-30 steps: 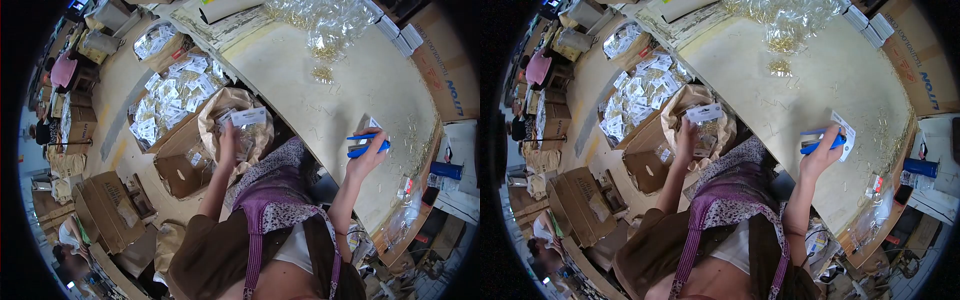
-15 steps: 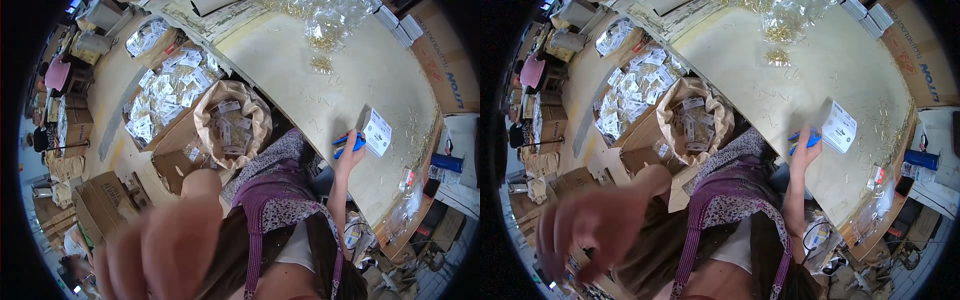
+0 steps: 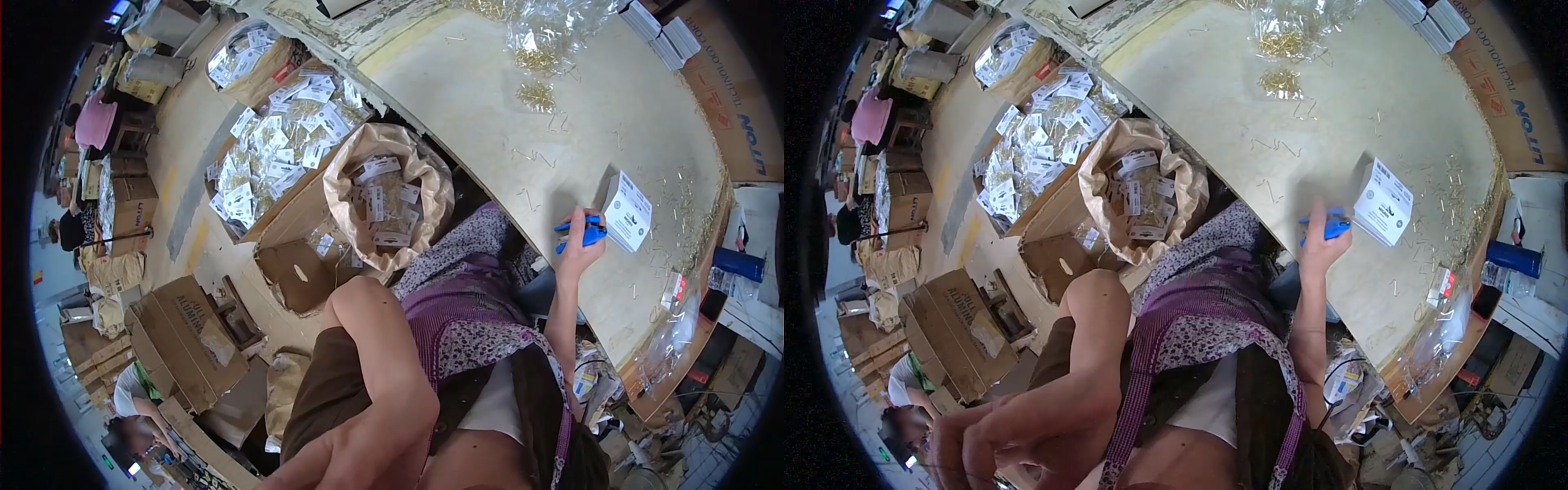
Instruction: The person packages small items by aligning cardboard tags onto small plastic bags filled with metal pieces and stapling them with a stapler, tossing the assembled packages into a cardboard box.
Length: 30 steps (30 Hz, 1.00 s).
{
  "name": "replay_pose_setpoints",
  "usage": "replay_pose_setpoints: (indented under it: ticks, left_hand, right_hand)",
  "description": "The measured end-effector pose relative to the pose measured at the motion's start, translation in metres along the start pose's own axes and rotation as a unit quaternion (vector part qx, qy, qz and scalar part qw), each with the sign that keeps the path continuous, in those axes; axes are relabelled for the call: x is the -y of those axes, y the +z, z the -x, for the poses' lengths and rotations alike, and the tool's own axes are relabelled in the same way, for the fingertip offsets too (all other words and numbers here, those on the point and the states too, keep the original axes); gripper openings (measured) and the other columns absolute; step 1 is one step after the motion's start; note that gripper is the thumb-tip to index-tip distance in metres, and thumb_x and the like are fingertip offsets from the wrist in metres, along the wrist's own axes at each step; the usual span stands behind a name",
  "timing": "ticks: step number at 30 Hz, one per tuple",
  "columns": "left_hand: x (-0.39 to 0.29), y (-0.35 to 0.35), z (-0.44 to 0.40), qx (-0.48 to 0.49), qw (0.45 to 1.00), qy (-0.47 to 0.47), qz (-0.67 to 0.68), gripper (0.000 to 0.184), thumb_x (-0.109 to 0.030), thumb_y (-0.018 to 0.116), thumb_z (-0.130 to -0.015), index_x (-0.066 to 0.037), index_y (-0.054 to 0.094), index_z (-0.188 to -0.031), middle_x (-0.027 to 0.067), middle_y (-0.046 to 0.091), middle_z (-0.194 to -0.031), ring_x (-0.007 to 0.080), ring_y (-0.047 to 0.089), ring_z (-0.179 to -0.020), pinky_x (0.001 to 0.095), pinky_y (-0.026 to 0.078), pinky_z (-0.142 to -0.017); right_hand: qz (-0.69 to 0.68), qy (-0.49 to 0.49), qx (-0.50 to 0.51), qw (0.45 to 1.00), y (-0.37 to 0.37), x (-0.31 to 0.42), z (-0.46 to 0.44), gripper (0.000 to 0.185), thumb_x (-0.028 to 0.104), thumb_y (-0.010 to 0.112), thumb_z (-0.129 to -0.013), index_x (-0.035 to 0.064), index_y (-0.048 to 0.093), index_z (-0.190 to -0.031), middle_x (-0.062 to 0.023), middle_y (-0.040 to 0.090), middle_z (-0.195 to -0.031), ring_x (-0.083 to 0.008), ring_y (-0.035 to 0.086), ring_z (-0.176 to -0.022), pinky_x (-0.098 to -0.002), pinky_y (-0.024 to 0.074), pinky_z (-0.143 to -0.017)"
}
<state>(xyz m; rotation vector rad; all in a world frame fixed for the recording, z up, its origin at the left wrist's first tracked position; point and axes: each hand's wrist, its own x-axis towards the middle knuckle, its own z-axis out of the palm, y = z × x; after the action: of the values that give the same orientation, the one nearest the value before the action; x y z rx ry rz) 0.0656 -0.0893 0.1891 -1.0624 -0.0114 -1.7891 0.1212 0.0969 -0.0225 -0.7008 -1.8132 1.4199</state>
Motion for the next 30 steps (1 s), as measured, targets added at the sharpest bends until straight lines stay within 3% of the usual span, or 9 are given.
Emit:
replay_pose_setpoints:
  ticks: [2, 6, 8, 12, 14, 21, 24, 26, 30]
  left_hand:
    - [0.000, -0.005, -0.001, 0.027, 0.997, -0.011, 0.071, 0.020, 0.004, 0.053, -0.078, -0.002, 0.059, -0.096, 0.0096, 0.057, -0.104, 0.0203, 0.052, -0.103, 0.0290, 0.049, -0.084]
    - [-0.004, 0.001, -0.007, 0.006, 0.999, -0.047, 0.003, 0.021, 0.003, 0.052, -0.079, -0.002, 0.058, -0.099, 0.0097, 0.057, -0.106, 0.0200, 0.052, -0.105, 0.0292, 0.048, -0.086]
    - [0.003, -0.002, -0.012, 0.052, 0.997, 0.026, -0.050, 0.021, 0.001, 0.052, -0.081, -0.002, 0.057, -0.101, 0.0106, 0.056, -0.109, 0.0200, 0.051, -0.107, 0.0298, 0.047, -0.088]
    - [0.005, 0.001, -0.003, 0.024, 0.997, 0.066, -0.038, 0.022, 0.000, 0.051, -0.082, -0.003, 0.057, -0.103, 0.0102, 0.056, -0.111, 0.0200, 0.050, -0.108, 0.0306, 0.046, -0.090]
    - [-0.001, 0.002, 0.000, -0.011, 0.999, -0.005, 0.036, 0.022, 0.000, 0.053, -0.081, -0.005, 0.058, -0.101, 0.0075, 0.057, -0.109, 0.0185, 0.051, -0.106, 0.0289, 0.048, -0.086]
    - [-0.026, -0.006, 0.001, 0.002, 0.993, -0.115, 0.029, 0.022, 0.001, 0.055, -0.079, -0.008, 0.058, -0.099, 0.0030, 0.057, -0.108, 0.0149, 0.052, -0.101, 0.0252, 0.046, -0.080]
    - [-0.008, 0.004, 0.001, -0.068, 0.994, -0.030, 0.074, 0.021, 0.000, 0.056, -0.079, -0.008, 0.059, -0.099, 0.0032, 0.057, -0.109, 0.0145, 0.051, -0.103, 0.0271, 0.046, -0.082]
    - [0.002, 0.000, -0.006, -0.009, 0.997, 0.049, -0.057, 0.022, 0.002, 0.056, -0.078, -0.008, 0.060, -0.097, 0.0036, 0.057, -0.110, 0.0142, 0.052, -0.103, 0.0272, 0.047, -0.082]
    - [-0.010, 0.000, 0.001, -0.001, 1.000, -0.011, 0.027, 0.021, 0.003, 0.056, -0.078, -0.006, 0.061, -0.096, 0.0034, 0.056, -0.114, 0.0147, 0.051, -0.106, 0.0264, 0.047, -0.083]
  right_hand:
    - [-0.003, 0.014, -0.015, 1.000, 0.000, 0.002, 0.000, 0.015, 0.015, 0.056, -0.086, 0.0019, 0.050, -0.082, -0.0044, 0.054, -0.068, -0.0089, 0.050, -0.061, -0.0220, 0.0410, -0.058]
    - [0.009, 0.004, -0.021, 1.000, -0.002, -0.004, -0.001, 0.018, 0.018, 0.056, -0.087, 0.0022, 0.050, -0.081, -0.0053, 0.055, -0.066, -0.0095, 0.050, -0.060, -0.0224, 0.0415, -0.057]
    - [0.013, 0.011, -0.016, 1.000, -0.002, -0.003, 0.000, 0.018, 0.018, 0.056, -0.087, 0.0021, 0.050, -0.081, -0.0054, 0.055, -0.066, -0.0096, 0.050, -0.060, -0.0224, 0.0415, -0.057]
    - [0.005, 0.003, -0.015, 1.000, -0.003, -0.005, -0.002, 0.018, 0.018, 0.055, -0.087, 0.0017, 0.050, -0.082, -0.0058, 0.054, -0.065, -0.0095, 0.050, -0.060, -0.0221, 0.0414, -0.057]
    - [0.002, 0.013, -0.014, 1.000, -0.002, -0.001, -0.001, 0.019, 0.018, 0.056, -0.087, 0.0015, 0.050, -0.082, -0.0059, 0.054, -0.065, -0.0095, 0.050, -0.060, -0.0222, 0.0414, -0.057]
    - [0.018, 0.009, -0.017, 1.000, -0.002, 0.001, -0.002, 0.021, 0.020, 0.056, -0.087, 0.0003, 0.050, -0.083, -0.0060, 0.055, -0.065, -0.0094, 0.050, -0.060, -0.0223, 0.0415, -0.057]
    - [0.019, 0.002, -0.022, 1.000, -0.003, -0.003, -0.002, 0.020, 0.020, 0.055, -0.087, 0.0002, 0.051, -0.084, -0.0060, 0.055, -0.065, -0.0095, 0.050, -0.060, -0.0225, 0.0414, -0.056]
    - [0.026, -0.001, -0.021, 0.999, -0.004, -0.004, -0.002, 0.020, 0.019, 0.055, -0.087, 0.0002, 0.051, -0.084, -0.0059, 0.055, -0.065, -0.0095, 0.050, -0.059, -0.0226, 0.0415, -0.056]
    - [0.019, -0.001, -0.033, 0.999, -0.001, 0.000, -0.002, 0.020, 0.019, 0.055, -0.087, 0.0000, 0.051, -0.084, -0.0057, 0.054, -0.065, -0.0096, 0.050, -0.059, -0.0227, 0.0415, -0.056]
